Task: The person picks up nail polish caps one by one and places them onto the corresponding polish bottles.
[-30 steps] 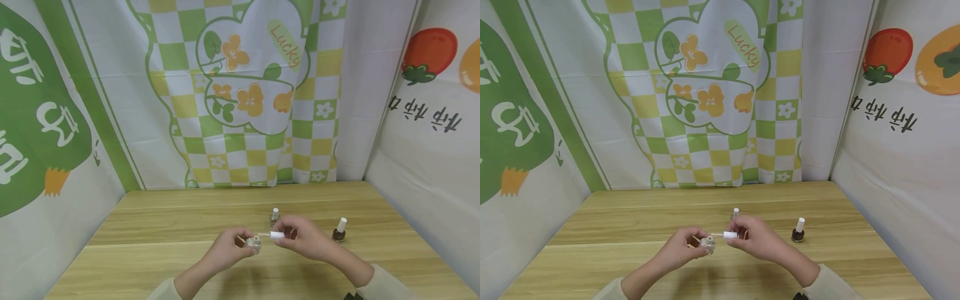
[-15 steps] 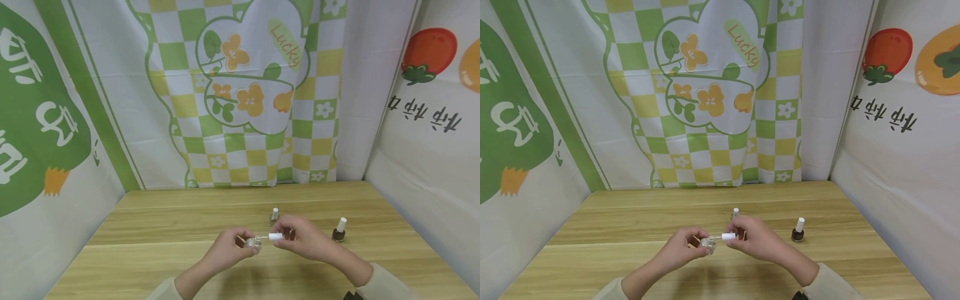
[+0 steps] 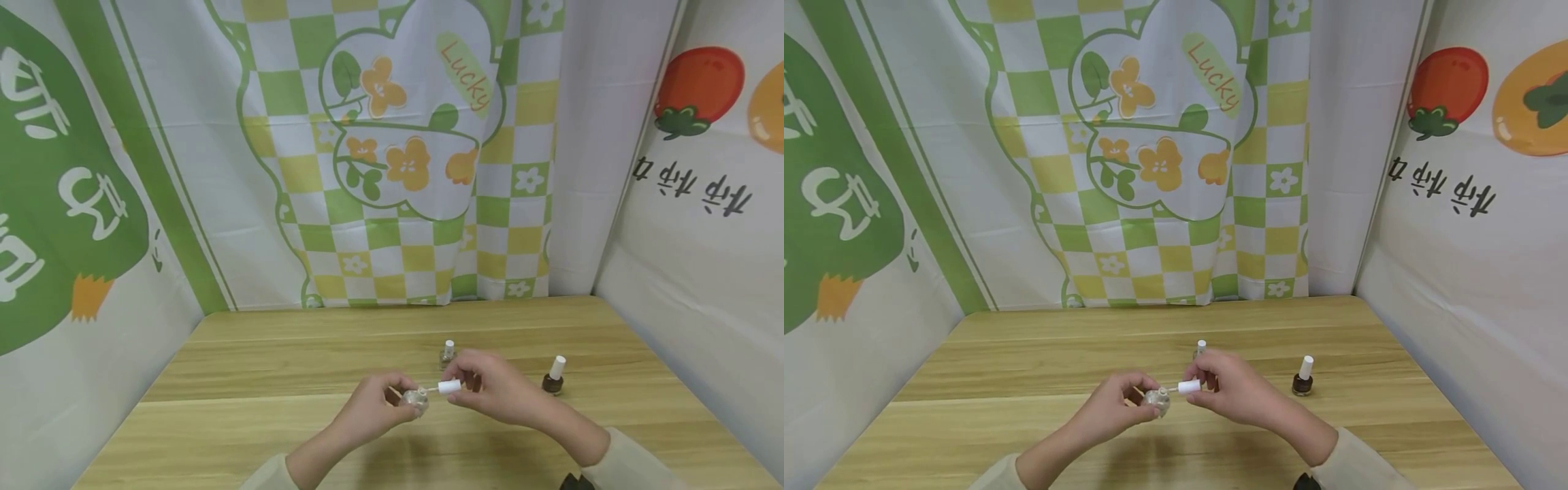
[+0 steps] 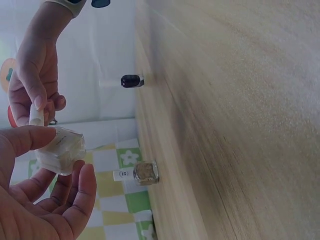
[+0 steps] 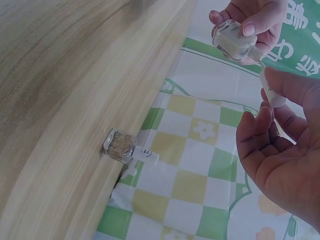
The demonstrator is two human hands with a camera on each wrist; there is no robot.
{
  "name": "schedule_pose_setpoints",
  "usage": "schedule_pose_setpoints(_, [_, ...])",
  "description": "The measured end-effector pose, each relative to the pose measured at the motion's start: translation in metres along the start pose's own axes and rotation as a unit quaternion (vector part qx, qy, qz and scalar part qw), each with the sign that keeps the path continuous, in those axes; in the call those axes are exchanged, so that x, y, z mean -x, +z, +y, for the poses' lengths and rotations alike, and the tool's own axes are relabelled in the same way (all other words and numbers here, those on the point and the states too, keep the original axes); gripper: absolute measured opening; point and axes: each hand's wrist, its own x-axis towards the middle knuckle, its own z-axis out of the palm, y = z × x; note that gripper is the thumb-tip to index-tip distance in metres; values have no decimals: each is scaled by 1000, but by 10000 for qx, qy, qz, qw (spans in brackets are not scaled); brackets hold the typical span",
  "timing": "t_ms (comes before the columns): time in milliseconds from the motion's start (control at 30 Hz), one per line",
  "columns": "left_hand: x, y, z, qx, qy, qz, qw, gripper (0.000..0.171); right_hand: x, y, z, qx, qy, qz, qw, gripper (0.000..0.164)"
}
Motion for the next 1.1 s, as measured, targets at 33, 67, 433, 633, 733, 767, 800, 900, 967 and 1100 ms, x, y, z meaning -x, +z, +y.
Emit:
schedule_pose_setpoints(33, [0, 0, 0, -3, 3, -14, 10000, 23, 0, 0, 0, 16, -10, 5, 10000, 18])
schedule_pose_setpoints(67, [0, 0, 0, -14, 14, -28, 10000, 23, 0, 0, 0, 31, -32, 17, 10000, 19])
schedule_pose_setpoints(433, [1, 4, -1, 36, 37, -108, 9999, 25, -3, 4, -2, -313, 13, -1, 9995, 17])
schedule_pose_setpoints(633, [0, 5, -3, 49, 11, -78, 10000, 25, -4, 9, 1, -718, 212, 59, 9972, 15])
schedule_pose_setpoints(733, [-1, 6, -4, 51, -25, -36, 10000, 24, -5, 11, 3, -1009, 271, 110, 9945, 15])
schedule_pose_setpoints(767, [-1, 6, -4, 57, -37, -24, 10000, 24, -5, 12, 4, -1120, 295, 121, 9932, 15])
schedule_pose_setpoints(800, [-1, 6, -4, 66, -39, -17, 10000, 24, -5, 13, 4, -1240, 323, 126, 9917, 15])
schedule_pose_setpoints(900, [-2, 6, -4, 87, -44, -22, 10000, 24, -6, 15, 5, -1525, 379, 158, 9874, 15])
schedule_pose_setpoints(967, [-1, 6, -3, 96, -49, -22, 9999, 24, -7, 16, 4, -1674, 414, 178, 9849, 16])
schedule_pose_setpoints(1100, [-1, 7, -2, 114, -81, -20, 9999, 24, -8, 18, 5, -1845, 455, 231, 9815, 16])
